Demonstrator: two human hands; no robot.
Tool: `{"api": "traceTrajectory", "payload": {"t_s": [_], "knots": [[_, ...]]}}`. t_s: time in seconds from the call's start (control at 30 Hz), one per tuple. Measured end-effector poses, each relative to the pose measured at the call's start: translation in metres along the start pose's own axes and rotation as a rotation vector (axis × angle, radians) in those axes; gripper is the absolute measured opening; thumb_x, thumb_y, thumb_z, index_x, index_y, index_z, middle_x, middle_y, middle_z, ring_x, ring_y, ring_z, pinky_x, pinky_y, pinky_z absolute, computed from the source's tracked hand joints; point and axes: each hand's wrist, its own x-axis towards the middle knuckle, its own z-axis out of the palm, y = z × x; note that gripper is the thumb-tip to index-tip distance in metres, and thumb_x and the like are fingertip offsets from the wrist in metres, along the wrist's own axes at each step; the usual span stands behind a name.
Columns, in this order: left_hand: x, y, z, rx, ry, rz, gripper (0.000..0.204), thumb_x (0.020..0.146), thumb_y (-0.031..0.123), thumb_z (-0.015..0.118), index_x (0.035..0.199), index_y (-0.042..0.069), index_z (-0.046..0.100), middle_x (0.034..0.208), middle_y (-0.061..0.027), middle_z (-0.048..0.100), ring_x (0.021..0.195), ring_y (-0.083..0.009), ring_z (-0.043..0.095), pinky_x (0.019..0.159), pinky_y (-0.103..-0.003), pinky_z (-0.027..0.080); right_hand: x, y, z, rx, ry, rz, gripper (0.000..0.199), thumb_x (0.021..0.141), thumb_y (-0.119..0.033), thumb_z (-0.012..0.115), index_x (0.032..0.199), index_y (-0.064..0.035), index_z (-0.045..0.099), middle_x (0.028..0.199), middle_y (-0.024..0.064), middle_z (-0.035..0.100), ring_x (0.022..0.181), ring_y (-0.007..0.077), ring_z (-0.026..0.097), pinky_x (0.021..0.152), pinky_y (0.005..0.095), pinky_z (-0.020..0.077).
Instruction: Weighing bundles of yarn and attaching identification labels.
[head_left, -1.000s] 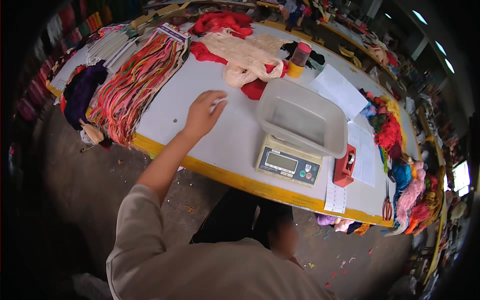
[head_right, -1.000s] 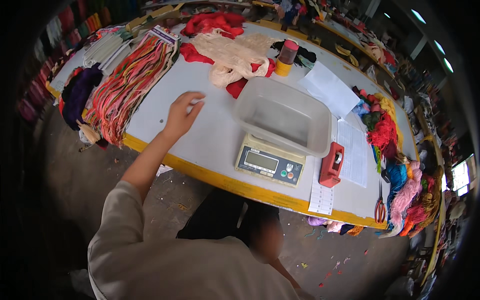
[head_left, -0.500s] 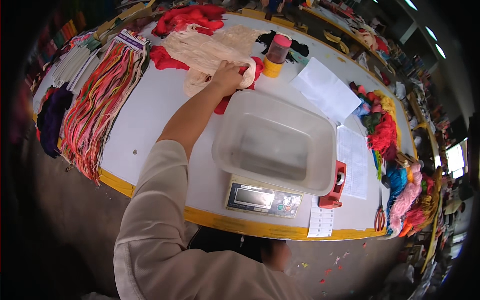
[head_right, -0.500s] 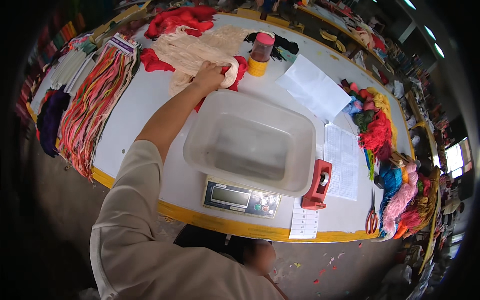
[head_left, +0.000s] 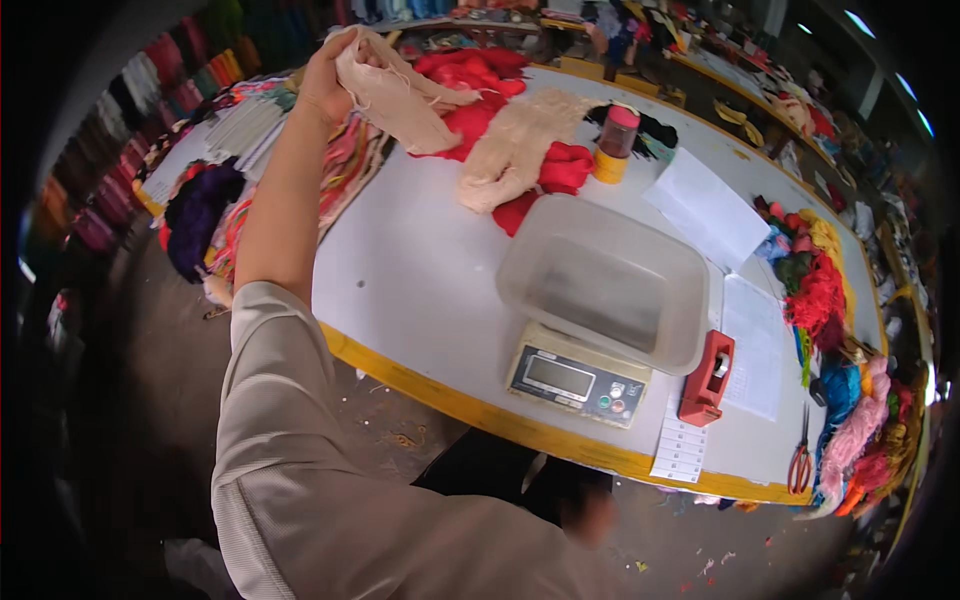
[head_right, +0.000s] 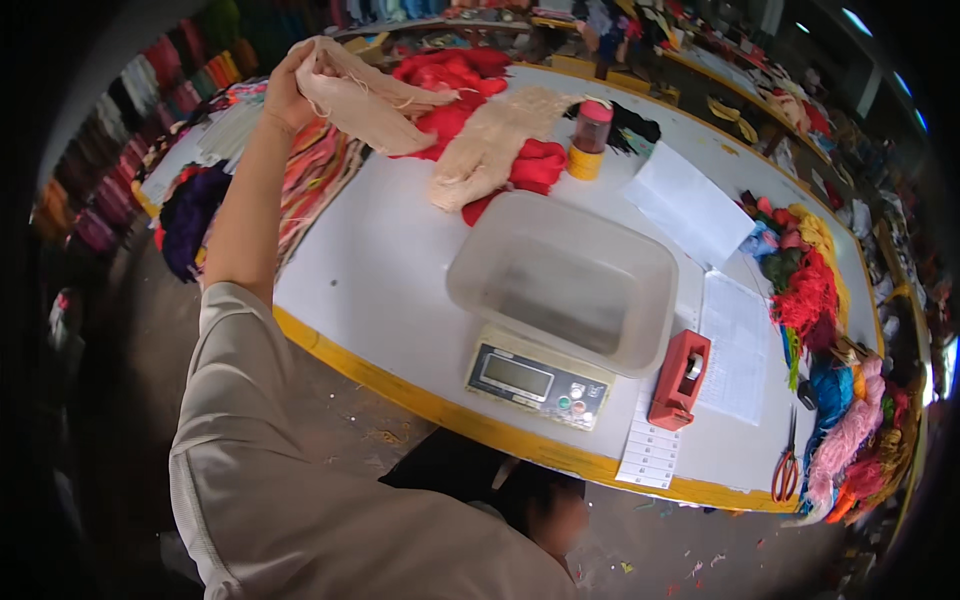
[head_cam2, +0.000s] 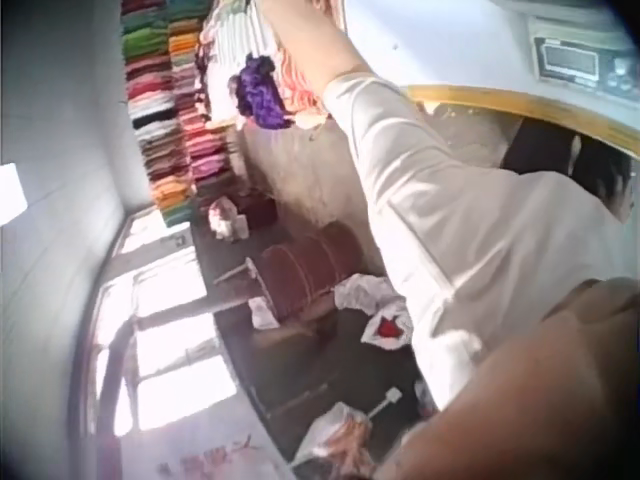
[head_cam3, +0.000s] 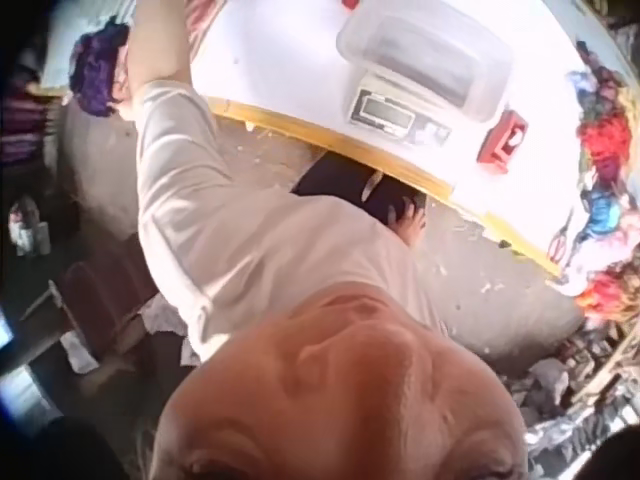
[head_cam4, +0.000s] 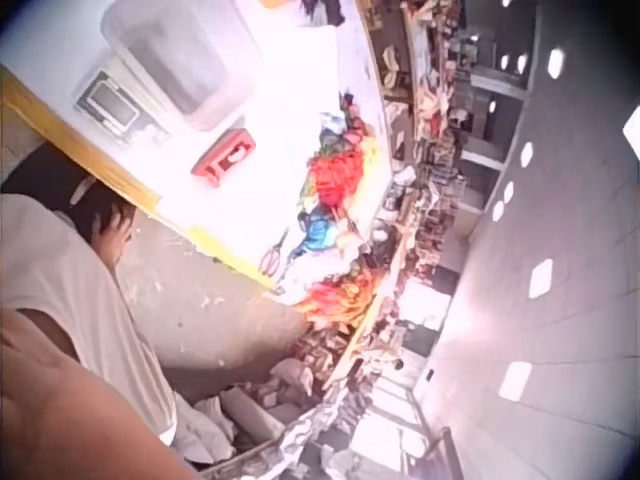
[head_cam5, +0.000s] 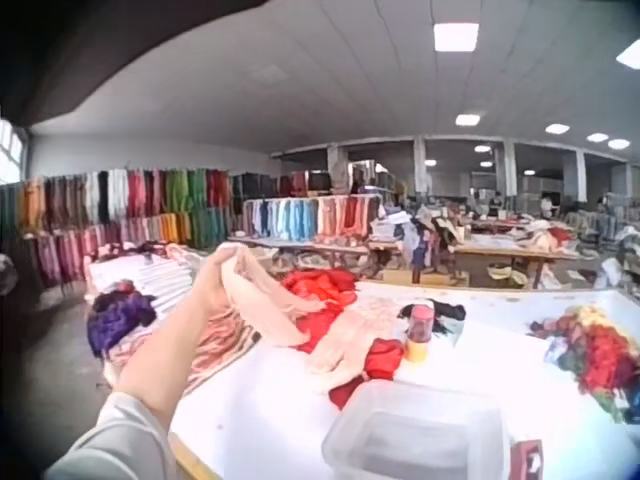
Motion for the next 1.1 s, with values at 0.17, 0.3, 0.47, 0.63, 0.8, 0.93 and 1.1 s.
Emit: {"api": "traceTrajectory", "payload": {"t_s": [0.17, 0.3, 0.47, 0.63, 0.8, 0.93, 1.1], "knots": [[-0.108, 0.147, 0.061, -0.269, -0.985, -0.409, 0.048, 0.103, 0.040, 0.044, 0.118, -0.005, 0.052, 0.069, -0.0062, 0.054, 0.053, -0.0115, 0.052, 0.060, -0.035, 0.052, 0.002, -0.027, -0.027, 0.152, 0.064, -0.348, 0.056, 0.075, -0.031, 0.074, 0.125, -0.0144, 0.057, 0.128, 0.0128, 0.055, 0.118, 0.0360, 0.049, 0.100, 0.0511, 0.0329], [-0.243, 0.212, 0.111, -0.093, -0.520, -0.340, 0.053, 0.101, 0.041, 0.048, 0.115, -0.011, 0.052, 0.078, -0.0151, 0.058, 0.048, -0.0148, 0.053, 0.047, -0.028, 0.047, 0.025, -0.127, -0.091, 0.702, -0.066, -0.788, 0.045, 0.079, 0.000, 0.070, 0.123, -0.0016, 0.056, 0.118, 0.0193, 0.059, 0.113, 0.0383, 0.056, 0.099, 0.0452, 0.0443], [-0.374, 0.148, 0.145, 0.213, -0.295, -0.335, 0.033, 0.099, 0.031, 0.054, 0.102, -0.002, 0.057, 0.056, -0.0042, 0.050, 0.039, -0.0119, 0.043, 0.039, -0.023, 0.041, 0.030, -0.298, -0.175, 1.110, -0.459, -1.178, 0.038, 0.092, 0.002, 0.056, 0.129, 0.0006, 0.050, 0.123, 0.0125, 0.054, 0.101, 0.0201, 0.061, 0.092, 0.0328, 0.0483], [-0.505, 0.069, 0.144, 0.106, -0.281, -0.604, 0.077, 0.085, 0.019, 0.068, 0.144, -0.011, 0.027, 0.105, -0.0328, 0.060, 0.063, -0.0309, 0.066, 0.049, -0.037, 0.050, 0.003, -0.349, -0.155, 0.696, -0.422, -1.490, 0.034, 0.094, -0.020, 0.053, 0.123, -0.0041, 0.060, 0.123, 0.0163, 0.062, 0.119, 0.0317, 0.057, 0.101, 0.0410, 0.0426], [-0.531, 0.049, 0.048, 0.707, -0.710, -0.690, 0.091, 0.078, 0.039, 0.083, 0.142, -0.010, 0.039, 0.137, -0.0194, 0.053, 0.126, -0.0279, 0.052, 0.103, -0.041, 0.041, 0.026, -0.313, -0.164, 0.555, 0.169, -1.562, 0.039, 0.087, -0.027, 0.059, 0.118, -0.0060, 0.067, 0.121, 0.0171, 0.065, 0.117, 0.0296, 0.060, 0.099, 0.0414, 0.0439], [-0.510, -0.036, 0.012, 0.515, -0.300, -0.407, 0.094, 0.072, 0.043, 0.086, 0.144, -0.001, 0.043, 0.149, -0.0138, 0.044, 0.135, -0.0242, 0.045, 0.106, -0.039, 0.040, 0.029, -0.313, -0.215, 0.175, -0.778, -1.355, 0.022, 0.082, -0.026, 0.063, 0.094, -0.0111, 0.073, 0.093, 0.0099, 0.072, 0.093, 0.0299, 0.067, 0.087, 0.0423, 0.0486], [-0.440, -0.146, 0.042, 0.096, -1.023, -0.055, 0.082, 0.074, 0.053, 0.079, 0.128, -0.004, 0.055, 0.110, -0.0159, 0.067, 0.104, -0.0195, 0.063, 0.086, -0.032, 0.047, 0.050, -0.307, -0.223, 0.134, -1.016, -1.170, 0.021, 0.086, -0.021, 0.060, 0.089, -0.0057, 0.073, 0.080, 0.0083, 0.074, 0.073, 0.0229, 0.068, 0.073, 0.0348, 0.0520]]}}
